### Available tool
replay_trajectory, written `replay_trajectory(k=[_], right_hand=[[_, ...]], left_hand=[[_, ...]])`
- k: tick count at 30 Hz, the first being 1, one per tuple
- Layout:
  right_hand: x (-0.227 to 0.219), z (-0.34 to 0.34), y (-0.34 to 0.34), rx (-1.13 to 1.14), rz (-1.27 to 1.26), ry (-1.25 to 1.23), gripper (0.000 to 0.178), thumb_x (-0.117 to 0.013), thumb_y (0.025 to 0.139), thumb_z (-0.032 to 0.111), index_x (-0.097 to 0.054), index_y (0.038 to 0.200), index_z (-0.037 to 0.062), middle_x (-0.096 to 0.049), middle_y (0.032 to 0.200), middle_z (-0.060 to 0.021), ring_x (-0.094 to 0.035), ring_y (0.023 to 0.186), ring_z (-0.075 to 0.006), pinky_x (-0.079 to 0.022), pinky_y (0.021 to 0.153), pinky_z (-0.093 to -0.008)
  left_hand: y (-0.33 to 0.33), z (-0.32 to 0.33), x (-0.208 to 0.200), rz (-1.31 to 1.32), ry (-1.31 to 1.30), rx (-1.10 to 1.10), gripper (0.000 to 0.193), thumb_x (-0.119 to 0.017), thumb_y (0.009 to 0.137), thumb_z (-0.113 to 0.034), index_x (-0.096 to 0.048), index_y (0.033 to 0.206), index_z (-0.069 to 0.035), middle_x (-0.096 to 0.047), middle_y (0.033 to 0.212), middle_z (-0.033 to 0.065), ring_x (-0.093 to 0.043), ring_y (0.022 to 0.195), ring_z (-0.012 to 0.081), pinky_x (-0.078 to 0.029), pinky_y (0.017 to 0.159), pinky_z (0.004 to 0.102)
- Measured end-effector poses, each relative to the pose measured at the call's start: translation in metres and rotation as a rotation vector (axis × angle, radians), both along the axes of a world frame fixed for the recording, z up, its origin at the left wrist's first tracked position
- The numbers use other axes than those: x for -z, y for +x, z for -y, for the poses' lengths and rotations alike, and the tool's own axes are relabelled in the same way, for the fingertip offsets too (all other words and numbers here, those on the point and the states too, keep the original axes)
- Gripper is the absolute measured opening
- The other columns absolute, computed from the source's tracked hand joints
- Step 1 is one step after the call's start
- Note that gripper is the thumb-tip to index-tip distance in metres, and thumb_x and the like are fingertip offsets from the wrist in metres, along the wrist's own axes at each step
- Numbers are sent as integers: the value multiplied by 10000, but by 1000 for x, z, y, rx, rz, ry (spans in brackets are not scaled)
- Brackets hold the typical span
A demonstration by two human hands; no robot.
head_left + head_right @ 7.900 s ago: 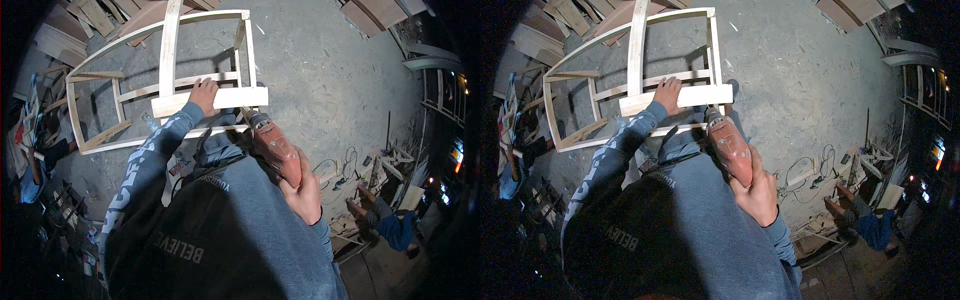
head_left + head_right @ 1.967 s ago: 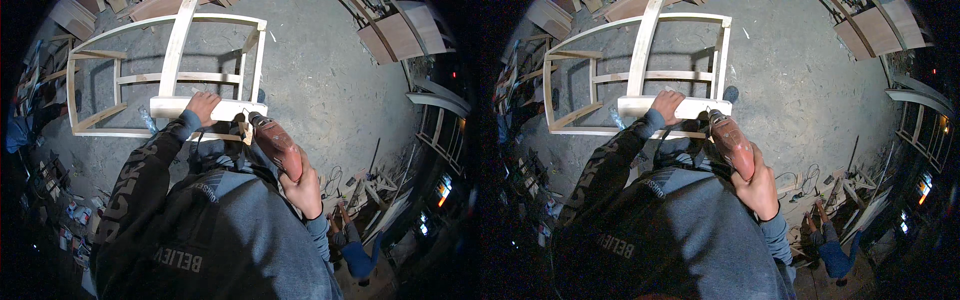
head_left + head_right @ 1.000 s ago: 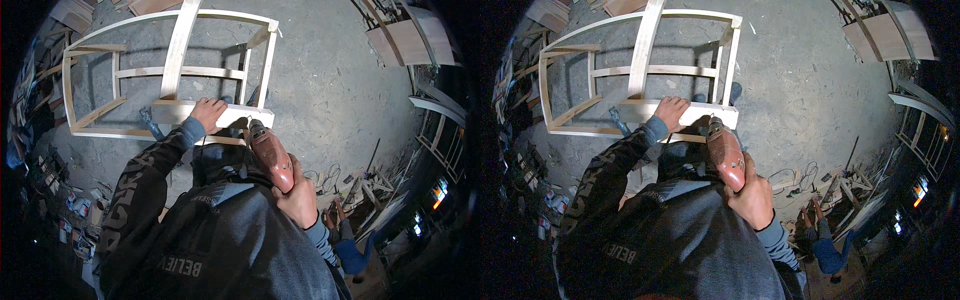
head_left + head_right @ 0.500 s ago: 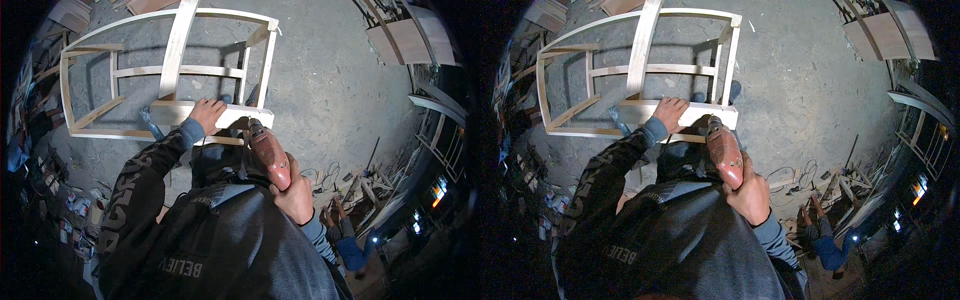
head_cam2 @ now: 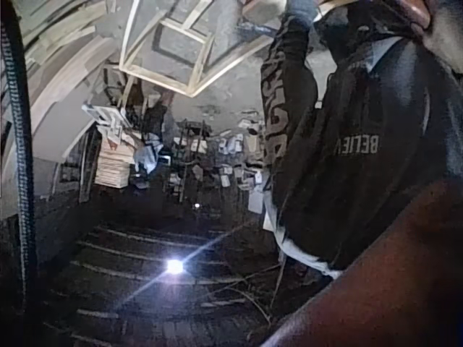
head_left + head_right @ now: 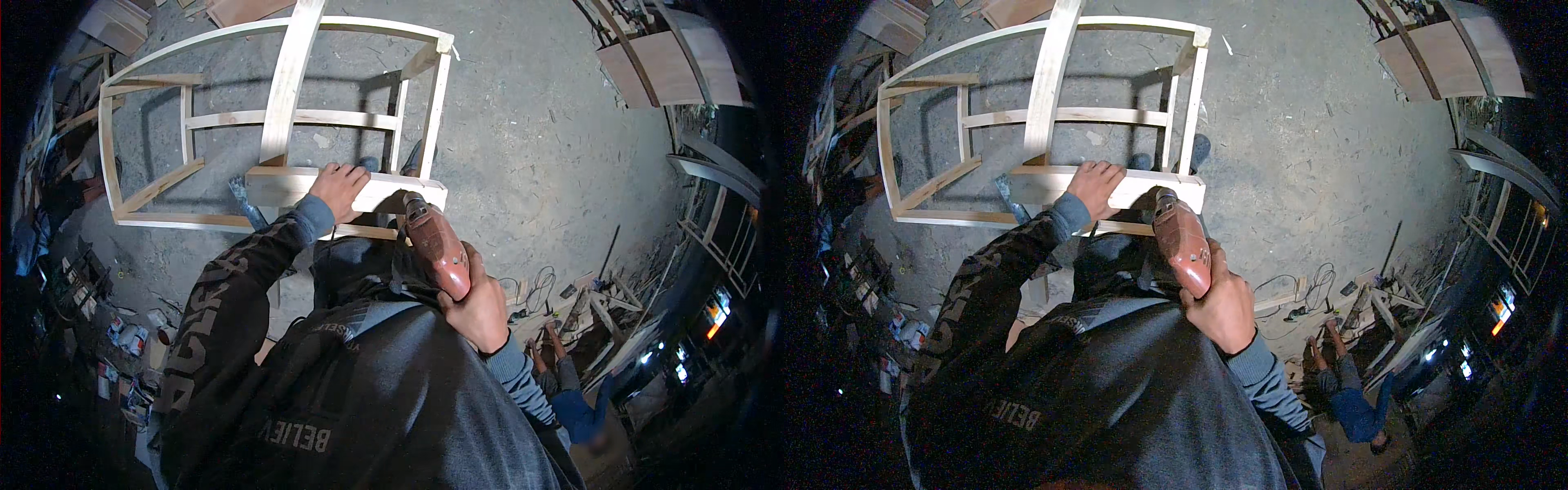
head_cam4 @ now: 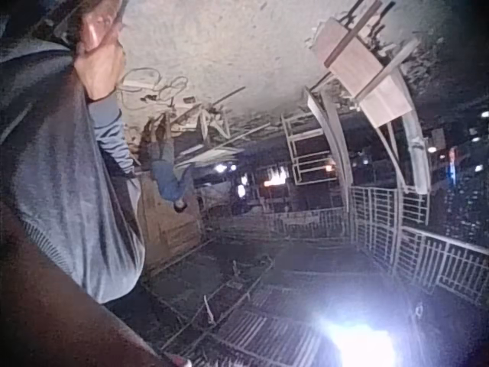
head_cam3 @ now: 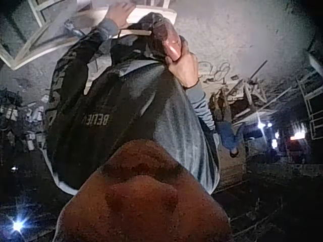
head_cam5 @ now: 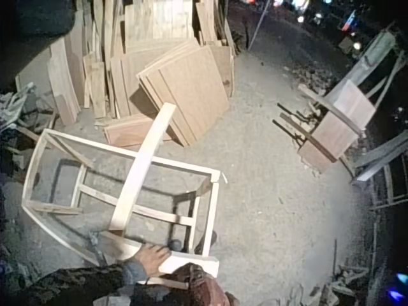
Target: Measuring, marking, and drilling holes in wooden pieces for furniture assembly.
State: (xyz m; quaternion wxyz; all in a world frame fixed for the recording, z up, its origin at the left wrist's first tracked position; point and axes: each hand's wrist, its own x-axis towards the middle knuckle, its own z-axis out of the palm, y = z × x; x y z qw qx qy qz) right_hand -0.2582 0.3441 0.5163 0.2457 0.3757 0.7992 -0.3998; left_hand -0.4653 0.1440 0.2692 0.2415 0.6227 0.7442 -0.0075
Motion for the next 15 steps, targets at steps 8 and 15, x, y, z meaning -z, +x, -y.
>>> replay_trajectory(k=[8, 15], right_hand=[[25, -5, -7, 8, -15, -21, 822, -786, 758, 136, -427, 1490, 33, -717, 1028, -316, -699, 943, -510, -576, 837, -545], [19, 7, -3, 82, 11, -25, 797, -771, 767, 114, -449, 1493, 41, -707, 1081, -328, -679, 1024, -524, -564, 885, -538]], left_hand=[[-2, -1, 5, -9, 10, -4, 797, -806, 756, -527, -562, 1374, -88, -575, 1287, 49, -541, 1179, 228, -427, 995, 418], [2, 1, 10, -19, 18, -9, 806, -812, 739, -527, -562, 1374, -98, -591, 1277, 49, -552, 1177, 229, -435, 977, 414]])
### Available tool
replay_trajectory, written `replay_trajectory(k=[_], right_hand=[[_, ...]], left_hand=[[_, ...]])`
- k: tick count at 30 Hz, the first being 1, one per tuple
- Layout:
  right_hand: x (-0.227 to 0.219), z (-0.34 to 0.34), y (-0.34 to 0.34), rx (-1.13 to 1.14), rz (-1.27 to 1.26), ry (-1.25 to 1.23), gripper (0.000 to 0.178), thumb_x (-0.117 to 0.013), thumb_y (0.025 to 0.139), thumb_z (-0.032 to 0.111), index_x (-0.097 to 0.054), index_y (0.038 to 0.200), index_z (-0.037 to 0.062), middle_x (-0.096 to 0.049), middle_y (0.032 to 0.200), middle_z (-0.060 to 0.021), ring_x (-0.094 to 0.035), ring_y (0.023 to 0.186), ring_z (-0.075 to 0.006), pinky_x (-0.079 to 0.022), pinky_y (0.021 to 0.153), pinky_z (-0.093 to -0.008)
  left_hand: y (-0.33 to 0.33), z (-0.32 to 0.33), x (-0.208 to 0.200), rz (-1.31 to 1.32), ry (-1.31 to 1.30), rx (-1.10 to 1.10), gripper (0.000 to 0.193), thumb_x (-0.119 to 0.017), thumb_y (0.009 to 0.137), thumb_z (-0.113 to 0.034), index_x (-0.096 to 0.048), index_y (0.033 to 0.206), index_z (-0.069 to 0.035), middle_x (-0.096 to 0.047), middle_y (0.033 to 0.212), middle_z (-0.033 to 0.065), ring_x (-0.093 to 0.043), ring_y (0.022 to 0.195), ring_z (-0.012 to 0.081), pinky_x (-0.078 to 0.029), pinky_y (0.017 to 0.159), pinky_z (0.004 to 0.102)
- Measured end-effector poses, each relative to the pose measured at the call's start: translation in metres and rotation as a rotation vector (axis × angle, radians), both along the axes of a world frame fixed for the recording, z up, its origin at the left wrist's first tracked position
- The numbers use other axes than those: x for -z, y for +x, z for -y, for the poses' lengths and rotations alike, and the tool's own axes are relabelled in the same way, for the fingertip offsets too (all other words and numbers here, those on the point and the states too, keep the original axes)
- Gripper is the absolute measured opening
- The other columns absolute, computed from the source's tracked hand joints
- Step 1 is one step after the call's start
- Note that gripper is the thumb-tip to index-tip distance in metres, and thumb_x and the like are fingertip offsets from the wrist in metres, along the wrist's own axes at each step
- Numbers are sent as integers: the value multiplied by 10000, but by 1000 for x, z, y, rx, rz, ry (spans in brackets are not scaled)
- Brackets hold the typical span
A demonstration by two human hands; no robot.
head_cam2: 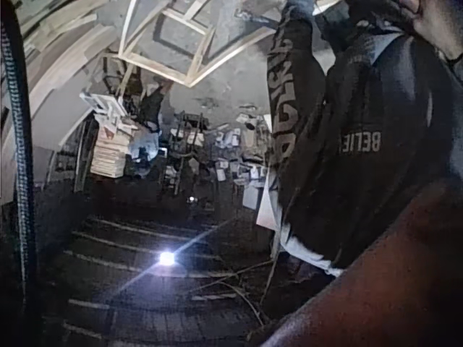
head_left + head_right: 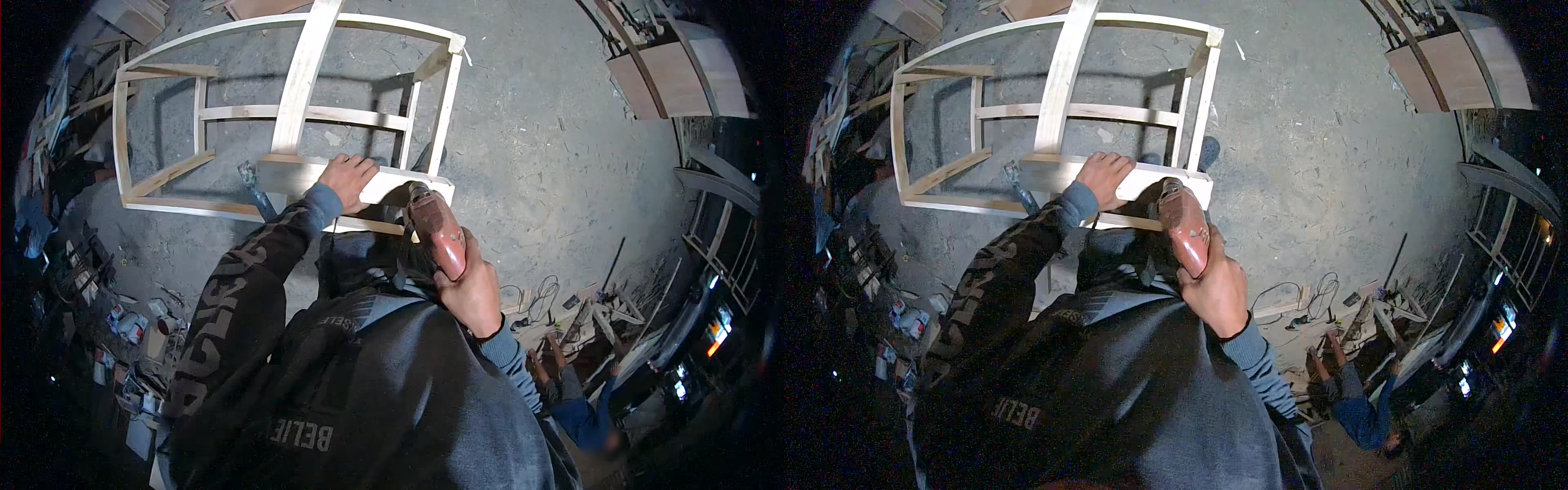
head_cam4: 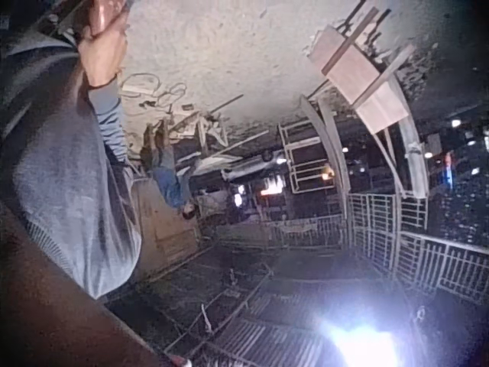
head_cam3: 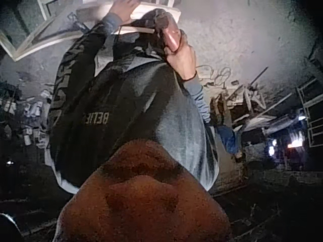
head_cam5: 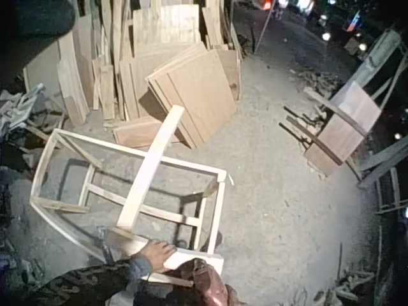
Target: Measuring, marking, and drilling holes in wooden pieces for furniture assembly.
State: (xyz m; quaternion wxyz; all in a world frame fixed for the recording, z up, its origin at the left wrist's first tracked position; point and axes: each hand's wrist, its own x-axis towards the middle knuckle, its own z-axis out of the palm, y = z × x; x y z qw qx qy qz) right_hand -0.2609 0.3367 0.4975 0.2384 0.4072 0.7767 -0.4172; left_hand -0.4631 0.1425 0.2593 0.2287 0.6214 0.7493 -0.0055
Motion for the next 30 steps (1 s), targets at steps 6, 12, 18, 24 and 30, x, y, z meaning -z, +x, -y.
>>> replay_trajectory(k=[6, 12, 18, 24, 30], right_hand=[[-23, 2, 9, -77, -95, 53, 797, -739, 768, 115, -439, 1490, -38, -715, 953, -331, -710, 900, -506, -582, 816, -526], [-64, 9, 22, -46, -141, 67, 795, -727, 769, 122, -443, 1498, -19, -715, 1017, -329, -703, 964, -507, -574, 846, -514], [-117, 25, 64, 108, -263, 64, 688, -681, 774, 95, -547, 1437, -31, -728, 1085, -293, -758, 1028, -383, -574, 898, -405], [-110, 37, 85, 115, -262, 136, 629, -705, 800, 128, -582, 1400, -14, -744, 1071, -266, -760, 1029, -363, -568, 891, -404], [-78, 35, 105, 143, -338, 30, 556, -723, 831, 155, -633, 1353, -15, -753, 987, -195, -744, 909, -250, -567, 848, -373]], left_hand=[[-1, -4, -1, 12, -34, 8, 822, -806, 746, -517, -548, 1392, -79, -593, 1293, 74, -558, 1204, 246, -437, 1005, 431], [-2, -2, -5, 4, -20, 16, 844, -810, 743, -518, -537, 1393, -54, -598, 1316, 114, -572, 1226, 272, -438, 1040, 447], [2, 3, -1, -39, 1, 19, 833, -837, 714, -491, -548, 1356, -46, -604, 1294, 121, -581, 1211, 286, -447, 1024, 444], [8, 4, 9, -59, 95, -15, 828, -866, 685, -438, -555, 1361, -74, -594, 1257, 102, -564, 1216, 281, -448, 1033, 477], [41, 17, 14, -301, 247, -181, 956, -842, 714, -602, -505, 1448, -90, -573, 1355, 103, -523, 1313, 285, -369, 1116, 599]])
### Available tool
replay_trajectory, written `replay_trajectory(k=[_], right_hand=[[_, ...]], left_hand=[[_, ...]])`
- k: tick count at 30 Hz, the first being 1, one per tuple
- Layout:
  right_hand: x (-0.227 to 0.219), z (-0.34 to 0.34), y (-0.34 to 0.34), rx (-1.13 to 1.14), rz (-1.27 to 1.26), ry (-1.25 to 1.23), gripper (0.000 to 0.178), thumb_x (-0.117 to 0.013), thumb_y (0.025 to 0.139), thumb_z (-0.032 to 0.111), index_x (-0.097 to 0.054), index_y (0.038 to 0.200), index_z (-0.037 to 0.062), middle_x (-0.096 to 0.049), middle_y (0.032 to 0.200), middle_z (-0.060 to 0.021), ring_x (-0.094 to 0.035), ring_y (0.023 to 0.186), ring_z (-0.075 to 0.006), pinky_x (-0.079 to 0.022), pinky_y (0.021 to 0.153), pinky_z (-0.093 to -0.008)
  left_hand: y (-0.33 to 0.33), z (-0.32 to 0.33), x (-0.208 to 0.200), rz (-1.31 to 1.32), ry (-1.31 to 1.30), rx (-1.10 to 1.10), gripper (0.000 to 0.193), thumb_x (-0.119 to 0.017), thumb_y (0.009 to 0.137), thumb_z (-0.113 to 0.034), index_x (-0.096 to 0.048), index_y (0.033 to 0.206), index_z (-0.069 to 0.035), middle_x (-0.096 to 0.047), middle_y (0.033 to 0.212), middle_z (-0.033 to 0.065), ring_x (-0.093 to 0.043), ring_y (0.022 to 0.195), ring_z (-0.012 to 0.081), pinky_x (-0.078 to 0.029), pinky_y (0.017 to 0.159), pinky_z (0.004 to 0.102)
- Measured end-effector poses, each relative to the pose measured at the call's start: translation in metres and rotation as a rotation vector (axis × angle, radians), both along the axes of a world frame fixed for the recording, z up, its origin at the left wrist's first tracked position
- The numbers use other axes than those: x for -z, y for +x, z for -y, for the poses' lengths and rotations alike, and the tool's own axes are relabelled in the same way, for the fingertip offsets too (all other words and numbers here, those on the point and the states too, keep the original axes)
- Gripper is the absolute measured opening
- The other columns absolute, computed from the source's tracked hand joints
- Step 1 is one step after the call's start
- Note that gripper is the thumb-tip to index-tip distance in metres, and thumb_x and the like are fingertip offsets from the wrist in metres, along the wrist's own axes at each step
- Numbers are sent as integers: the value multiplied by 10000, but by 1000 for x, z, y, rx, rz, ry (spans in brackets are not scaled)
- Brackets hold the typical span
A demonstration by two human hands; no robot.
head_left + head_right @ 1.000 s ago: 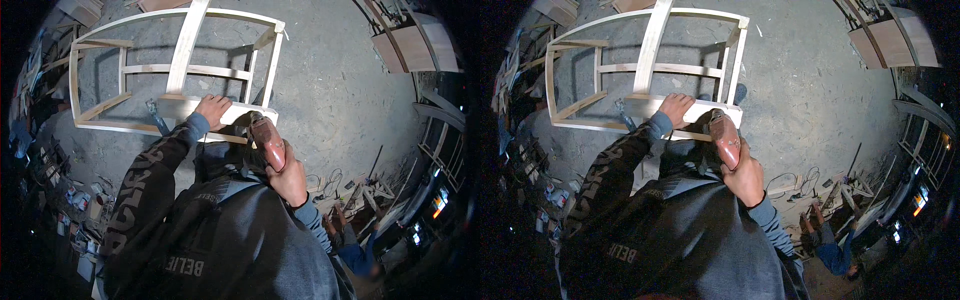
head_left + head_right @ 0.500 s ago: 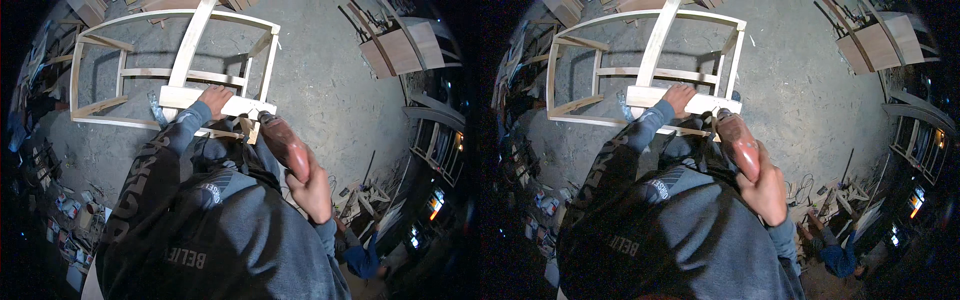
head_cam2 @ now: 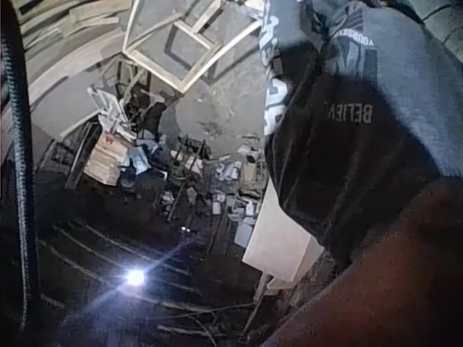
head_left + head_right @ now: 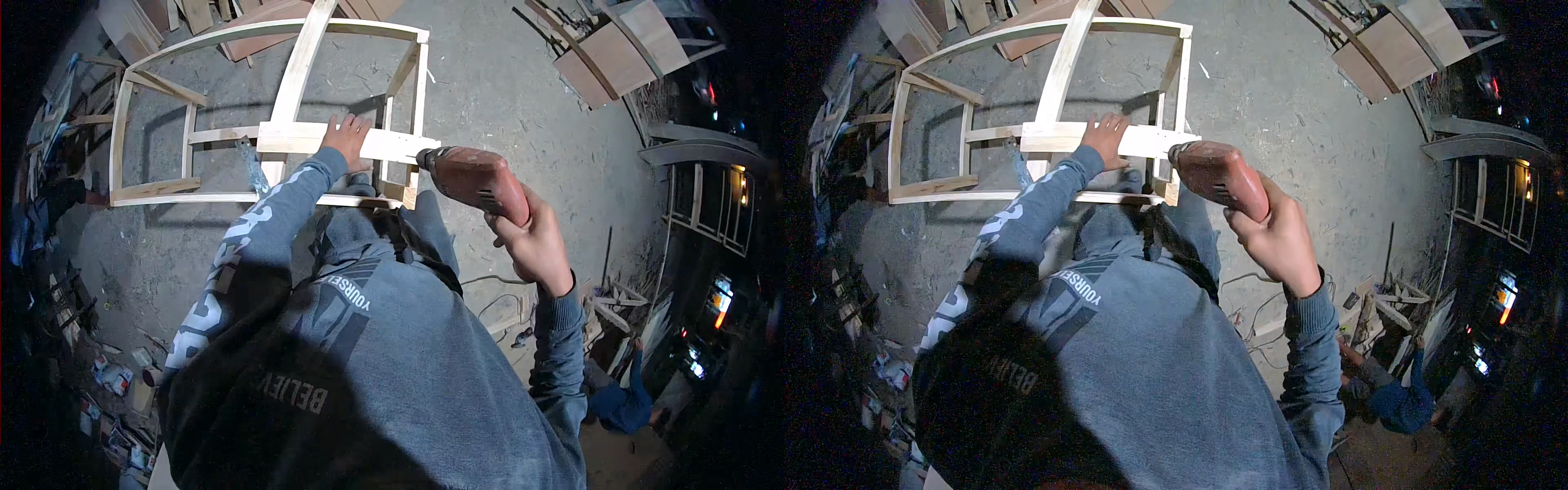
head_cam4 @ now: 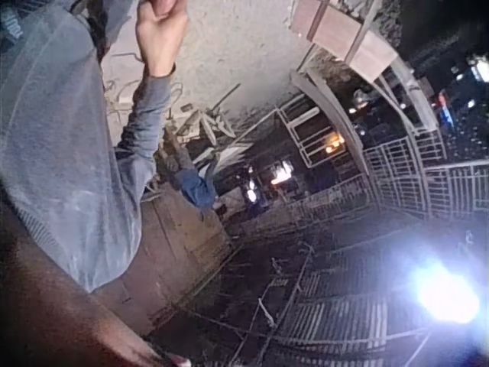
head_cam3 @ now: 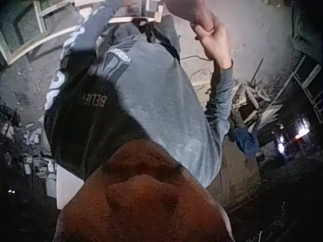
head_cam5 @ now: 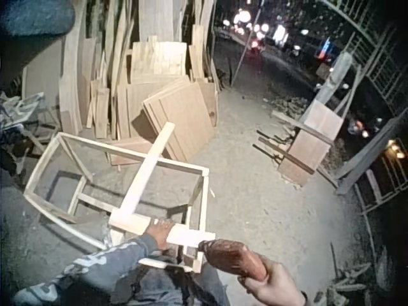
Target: Measuring, marking, and drilling holes in wooden pieces for furniture assembly.
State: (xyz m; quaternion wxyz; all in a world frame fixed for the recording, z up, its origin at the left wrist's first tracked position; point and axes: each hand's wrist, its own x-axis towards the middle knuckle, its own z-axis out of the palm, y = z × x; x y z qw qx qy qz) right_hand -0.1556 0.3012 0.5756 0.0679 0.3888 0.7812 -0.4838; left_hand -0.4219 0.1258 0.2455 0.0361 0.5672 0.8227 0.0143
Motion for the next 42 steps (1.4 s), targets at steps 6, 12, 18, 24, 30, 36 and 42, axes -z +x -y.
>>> replay_trajectory(k=[6, 12, 18, 24, 30, 36, 42], right_hand=[[12, 0, -7, -76, 11, -17, 559, -725, 833, 154, -633, 1353, -28, -747, 969, -161, -718, 866, -207, -559, 814, -357], [16, -2, -9, -171, -19, 27, 543, -718, 835, 159, -637, 1336, -34, -741, 935, -167, -717, 836, -210, -560, 795, -354], [23, -2, -12, -217, -23, 46, 542, -714, 836, 160, -637, 1335, -37, -744, 939, -187, -729, 841, -215, -565, 789, -357], [29, -6, -13, -244, -57, 66, 551, -710, 839, 162, -636, 1345, -43, -754, 963, -179, -731, 832, -214, -573, 787, -355], [29, -8, -20, -246, -29, 42, 554, -710, 843, 161, -636, 1354, -40, -756, 974, -178, -730, 858, -214, -573, 808, -359], [34, -15, -14, -276, -69, 43, 465, -740, 905, 120, -621, 1318, -58, -695, 949, -67, -644, 714, -118, -577, 604, -283], [34, -21, -7, -205, -83, 4, 468, -749, 909, 134, -622, 1318, -55, -697, 965, -73, -649, 737, -120, -574, 598, -282]], left_hand=[[2, -3, -3, 66, -109, -70, 999, -828, 714, -668, -510, 1471, -99, -578, 1349, 95, -529, 1301, 279, -387, 1096, 550], [7, -2, -4, 77, -120, -105, 947, -824, 728, -663, -535, 1448, -121, -580, 1316, 83, -538, 1280, 265, -376, 1125, 508], [4, -2, -3, 74, -118, -97, 940, -809, 733, -671, -536, 1445, -123, -581, 1354, 101, -531, 1296, 280, -405, 1110, 490], [7, -4, -9, 49, -140, -104, 936, -792, 744, -701, -538, 1444, -135, -581, 1355, 106, -535, 1308, 274, -393, 1123, 503], [8, -4, -6, 60, -130, -108, 946, -797, 733, -701, -539, 1438, -125, -573, 1386, 117, -532, 1316, 284, -381, 1138, 512], [8, -2, -4, 49, -114, -117, 964, -787, 729, -710, -539, 1445, -115, -577, 1395, 123, -523, 1330, 296, -362, 1160, 520], [8, 0, 3, 8, -66, -90, 946, -797, 737, -690, -542, 1439, -108, -566, 1322, 98, -518, 1290, 276, -380, 1144, 512]])
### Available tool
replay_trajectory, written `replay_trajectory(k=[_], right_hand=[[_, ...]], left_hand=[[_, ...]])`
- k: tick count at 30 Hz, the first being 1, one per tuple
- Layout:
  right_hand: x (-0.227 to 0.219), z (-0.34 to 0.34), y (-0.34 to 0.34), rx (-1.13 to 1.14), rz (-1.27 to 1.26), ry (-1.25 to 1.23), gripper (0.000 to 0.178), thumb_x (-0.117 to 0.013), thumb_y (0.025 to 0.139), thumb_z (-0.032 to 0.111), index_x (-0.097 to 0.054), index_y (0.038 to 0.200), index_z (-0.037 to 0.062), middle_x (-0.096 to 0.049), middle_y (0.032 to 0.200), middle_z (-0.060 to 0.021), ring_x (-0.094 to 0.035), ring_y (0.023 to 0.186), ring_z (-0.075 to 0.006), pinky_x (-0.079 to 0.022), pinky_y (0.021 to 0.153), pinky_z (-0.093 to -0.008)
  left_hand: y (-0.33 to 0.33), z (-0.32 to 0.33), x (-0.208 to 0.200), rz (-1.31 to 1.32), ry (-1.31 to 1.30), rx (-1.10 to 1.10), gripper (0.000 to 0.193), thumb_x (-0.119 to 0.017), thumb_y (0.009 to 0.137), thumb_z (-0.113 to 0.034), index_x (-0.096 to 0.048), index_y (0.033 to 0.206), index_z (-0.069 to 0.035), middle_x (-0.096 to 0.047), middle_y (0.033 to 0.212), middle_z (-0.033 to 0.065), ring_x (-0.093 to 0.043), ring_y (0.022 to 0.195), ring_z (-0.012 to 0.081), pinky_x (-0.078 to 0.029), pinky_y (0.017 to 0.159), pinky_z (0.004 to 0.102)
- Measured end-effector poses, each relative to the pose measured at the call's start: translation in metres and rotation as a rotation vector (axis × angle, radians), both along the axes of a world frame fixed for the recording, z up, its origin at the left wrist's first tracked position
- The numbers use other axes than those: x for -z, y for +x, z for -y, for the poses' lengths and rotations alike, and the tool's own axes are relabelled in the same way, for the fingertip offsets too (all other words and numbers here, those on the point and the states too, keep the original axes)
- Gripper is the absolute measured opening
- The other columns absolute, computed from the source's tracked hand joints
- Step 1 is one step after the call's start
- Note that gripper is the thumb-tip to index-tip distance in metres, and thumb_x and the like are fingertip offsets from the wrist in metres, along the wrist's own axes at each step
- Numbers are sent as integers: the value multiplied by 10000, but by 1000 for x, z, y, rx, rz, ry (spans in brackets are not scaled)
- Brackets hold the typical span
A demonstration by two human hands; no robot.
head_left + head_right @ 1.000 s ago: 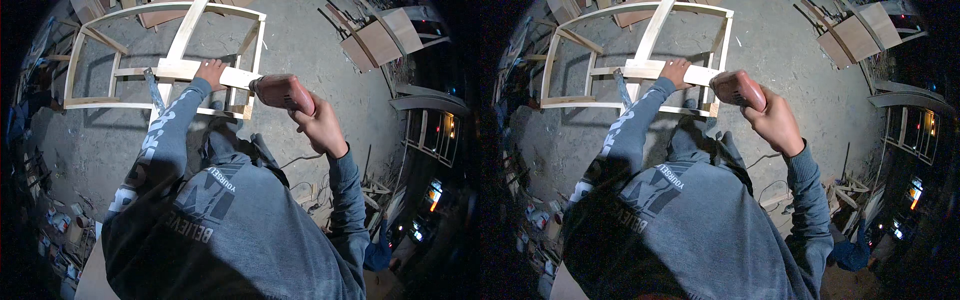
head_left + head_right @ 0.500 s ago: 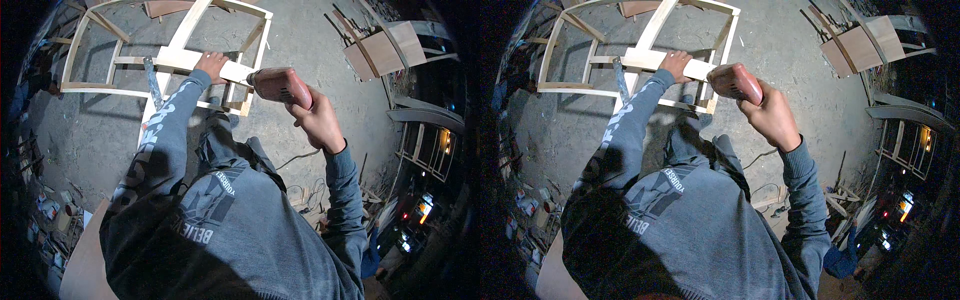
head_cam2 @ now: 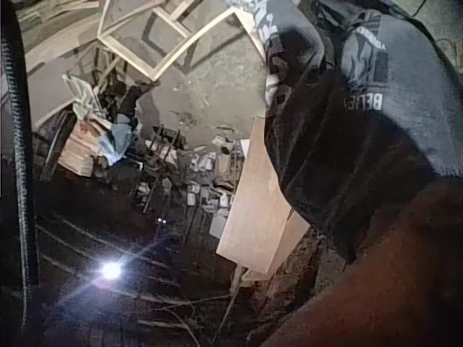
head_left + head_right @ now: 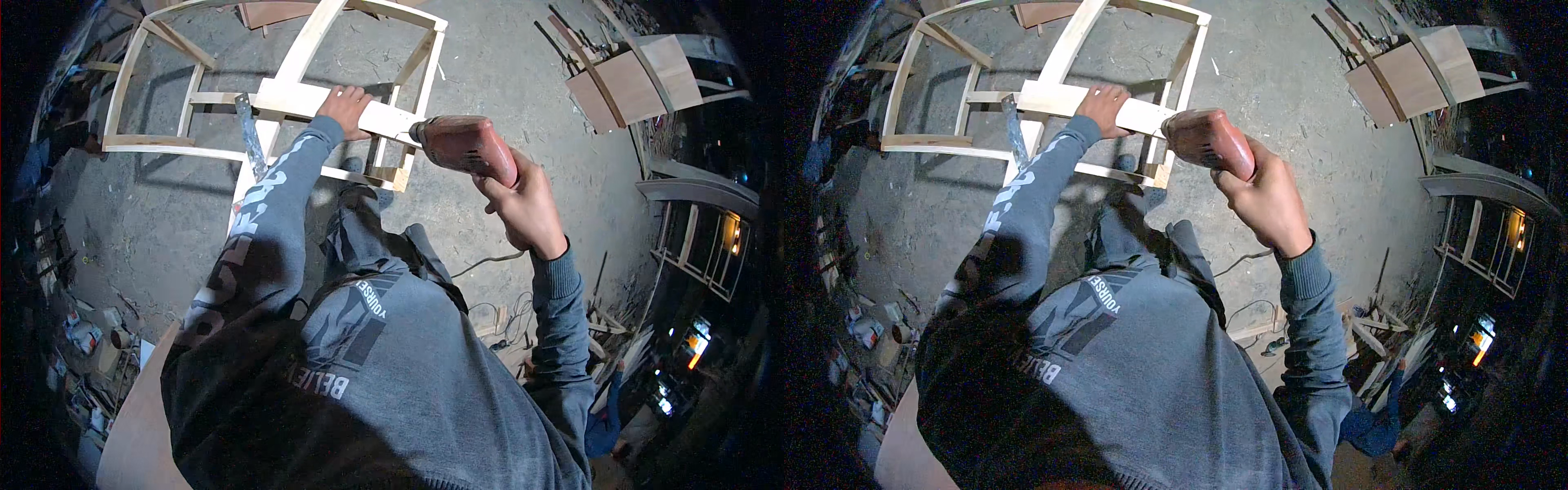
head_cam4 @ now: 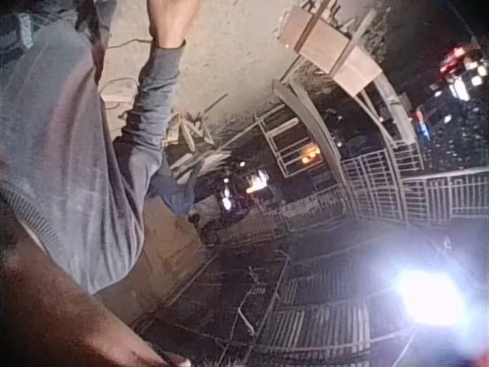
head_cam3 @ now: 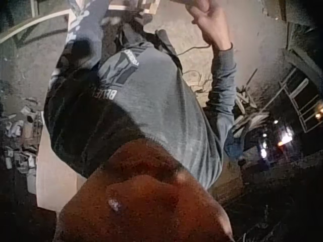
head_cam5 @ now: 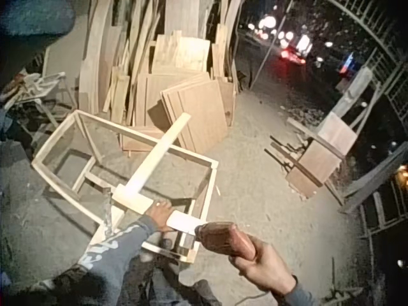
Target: Measuring, marking, and drilling holes in wooden pieces for furniture assembly.
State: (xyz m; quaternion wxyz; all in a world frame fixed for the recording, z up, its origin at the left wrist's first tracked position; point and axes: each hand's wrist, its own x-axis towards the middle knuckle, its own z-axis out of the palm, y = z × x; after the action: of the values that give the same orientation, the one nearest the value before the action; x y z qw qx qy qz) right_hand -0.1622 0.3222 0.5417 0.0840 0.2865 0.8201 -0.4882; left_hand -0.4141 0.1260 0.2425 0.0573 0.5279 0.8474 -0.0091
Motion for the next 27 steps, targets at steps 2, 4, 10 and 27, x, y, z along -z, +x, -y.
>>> replay_trajectory(k=[2, 4, 10, 27], right_hand=[[0, 0, -1, 9, 62, 50, 548, -731, 851, 164, -634, 1351, -39, -755, 985, -179, -732, 873, -219, -568, 816, -364], [1, 1, -1, 15, 51, 36, 551, -732, 847, 168, -634, 1348, -40, -755, 986, -184, -734, 875, -224, -568, 815, -364], [2, 1, -4, -20, 66, 41, 557, -726, 838, 177, -636, 1341, -43, -754, 988, -196, -739, 886, -244, -569, 817, -368], [-2, -25, -41, -230, 167, 140, 529, -758, 794, 171, -635, 1263, -40, -733, 1015, -282, -745, 941, -394, -574, 861, -440]], left_hand=[[0, 0, 1, 4, 6, 0, 954, -802, 734, -686, -538, 1444, -106, -566, 1323, 100, -518, 1291, 277, -383, 1145, 515], [1, -1, 0, -13, -11, -3, 962, -802, 734, -687, -535, 1450, -101, -566, 1326, 102, -525, 1285, 278, -387, 1139, 513], [2, -3, -3, 14, -25, -6, 969, -783, 744, -711, -532, 1448, -94, -565, 1325, 96, -523, 1289, 273, -387, 1132, 506], [1, -4, -3, 15, -33, -11, 956, -778, 740, -700, -534, 1457, -118, -575, 1336, 100, -523, 1314, 280, -392, 1119, 506]])
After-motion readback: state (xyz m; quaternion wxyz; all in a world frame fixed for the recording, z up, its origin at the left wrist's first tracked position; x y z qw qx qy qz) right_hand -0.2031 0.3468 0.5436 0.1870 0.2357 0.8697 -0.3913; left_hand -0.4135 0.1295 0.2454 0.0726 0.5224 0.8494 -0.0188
